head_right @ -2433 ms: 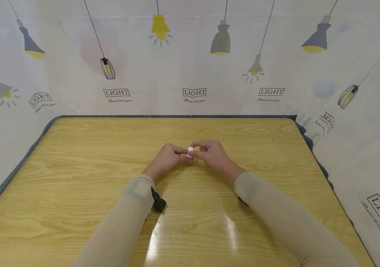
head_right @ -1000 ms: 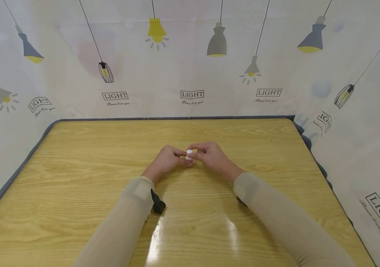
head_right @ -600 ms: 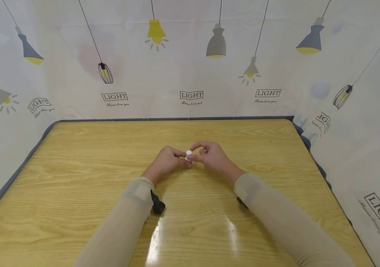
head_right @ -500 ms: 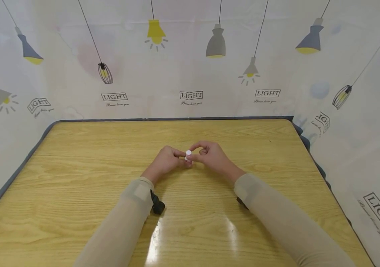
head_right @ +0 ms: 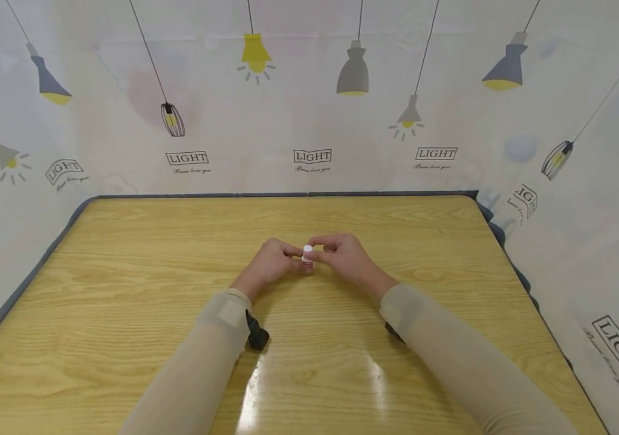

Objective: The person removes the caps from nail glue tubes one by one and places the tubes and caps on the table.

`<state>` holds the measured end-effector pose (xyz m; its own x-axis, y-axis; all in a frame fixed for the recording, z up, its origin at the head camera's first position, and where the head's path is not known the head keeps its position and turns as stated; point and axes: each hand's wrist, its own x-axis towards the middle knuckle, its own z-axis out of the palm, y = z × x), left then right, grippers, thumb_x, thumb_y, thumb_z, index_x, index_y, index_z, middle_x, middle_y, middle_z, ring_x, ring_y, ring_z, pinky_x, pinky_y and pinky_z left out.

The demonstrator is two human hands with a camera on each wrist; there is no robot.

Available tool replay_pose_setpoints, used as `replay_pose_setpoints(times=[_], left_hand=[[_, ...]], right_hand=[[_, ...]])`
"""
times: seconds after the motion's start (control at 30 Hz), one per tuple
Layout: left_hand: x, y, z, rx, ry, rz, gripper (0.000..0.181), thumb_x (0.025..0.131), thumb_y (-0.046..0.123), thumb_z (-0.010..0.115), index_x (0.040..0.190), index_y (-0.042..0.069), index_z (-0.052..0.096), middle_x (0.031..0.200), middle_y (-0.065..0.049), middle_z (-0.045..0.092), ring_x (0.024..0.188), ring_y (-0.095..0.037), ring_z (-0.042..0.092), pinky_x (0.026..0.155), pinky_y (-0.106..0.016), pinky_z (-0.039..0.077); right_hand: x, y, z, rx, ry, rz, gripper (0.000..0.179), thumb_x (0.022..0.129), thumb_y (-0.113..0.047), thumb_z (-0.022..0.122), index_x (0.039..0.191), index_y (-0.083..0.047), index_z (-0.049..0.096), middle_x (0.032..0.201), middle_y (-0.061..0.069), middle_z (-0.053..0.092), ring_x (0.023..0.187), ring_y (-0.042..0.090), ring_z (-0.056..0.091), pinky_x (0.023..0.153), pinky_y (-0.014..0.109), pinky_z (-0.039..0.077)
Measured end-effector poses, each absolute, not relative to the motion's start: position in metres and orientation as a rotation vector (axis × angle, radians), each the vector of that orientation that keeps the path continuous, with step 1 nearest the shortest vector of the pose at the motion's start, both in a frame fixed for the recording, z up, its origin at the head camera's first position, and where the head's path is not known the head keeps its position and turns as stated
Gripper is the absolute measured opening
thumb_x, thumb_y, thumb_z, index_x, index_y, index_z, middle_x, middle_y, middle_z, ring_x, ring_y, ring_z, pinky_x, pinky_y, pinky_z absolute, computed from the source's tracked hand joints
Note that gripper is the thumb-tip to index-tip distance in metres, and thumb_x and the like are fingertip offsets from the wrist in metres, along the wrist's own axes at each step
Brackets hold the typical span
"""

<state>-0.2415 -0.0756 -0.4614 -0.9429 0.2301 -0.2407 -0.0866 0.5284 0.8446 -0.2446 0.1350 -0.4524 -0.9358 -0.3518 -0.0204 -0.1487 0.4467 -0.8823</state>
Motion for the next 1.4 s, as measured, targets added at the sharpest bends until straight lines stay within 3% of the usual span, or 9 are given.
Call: replay_pose_setpoints(times=[0.23, 0.43, 0.77, 1.4], left_hand=[[-0.2426, -0.0757, -0.463, 0.123, 2.447, 1.372, 0.029, 0.087, 0.032, 0.09, 0.113, 0.021, 0.085, 0.133, -0.002, 0.077, 0.14, -0.03, 0.06, 0.119, -0.051, 0.048], [-0.2422, -0.0757, -0.463, 0.132, 2.464, 1.367, 0.029, 0.087, 0.033, 0.09, 0.114, 0.022, 0.085, 0.133, -0.004, 0.077, 0.139, -0.03, 0.061, 0.118, -0.05, 0.049], [-0.244, -0.0746, -0.4646, 0.147, 2.484, 1.364, 0.029, 0.087, 0.032, 0.09, 0.114, 0.02, 0.085, 0.133, -0.005, 0.076, 0.136, -0.029, 0.063, 0.116, -0.05, 0.05], [-0.2445, -0.0744, -0.4659, 0.142, 2.477, 1.367, 0.029, 0.085, 0.031, 0.092, 0.111, 0.021, 0.086, 0.129, -0.003, 0.078, 0.136, -0.03, 0.063, 0.118, -0.051, 0.048]], right_hand=[[-0.2445, 0.1356, -0.4526, -0.522, 2.496, -1.479, 0.031, 0.1, -0.03, 0.078, 0.125, -0.012, 0.079, 0.055, -0.006, 0.042, 0.05, 0.011, 0.033, 0.049, 0.024, 0.03], [-0.2447, 0.1359, -0.4525, -0.455, 2.431, -1.523, 0.031, 0.096, -0.036, 0.082, 0.119, -0.017, 0.073, 0.054, -0.008, 0.033, 0.048, 0.011, 0.025, 0.047, 0.024, 0.025], [-0.2448, 0.1367, -0.454, -0.543, 2.45, -1.529, 0.026, 0.101, -0.026, 0.076, 0.123, -0.013, 0.074, 0.055, -0.008, 0.032, 0.049, 0.01, 0.025, 0.049, 0.023, 0.026], [-0.245, 0.1377, -0.4544, -0.536, 2.387, -1.551, 0.028, 0.101, -0.027, 0.076, 0.124, -0.015, 0.067, 0.055, -0.008, 0.034, 0.048, 0.01, 0.026, 0.048, 0.024, 0.025]])
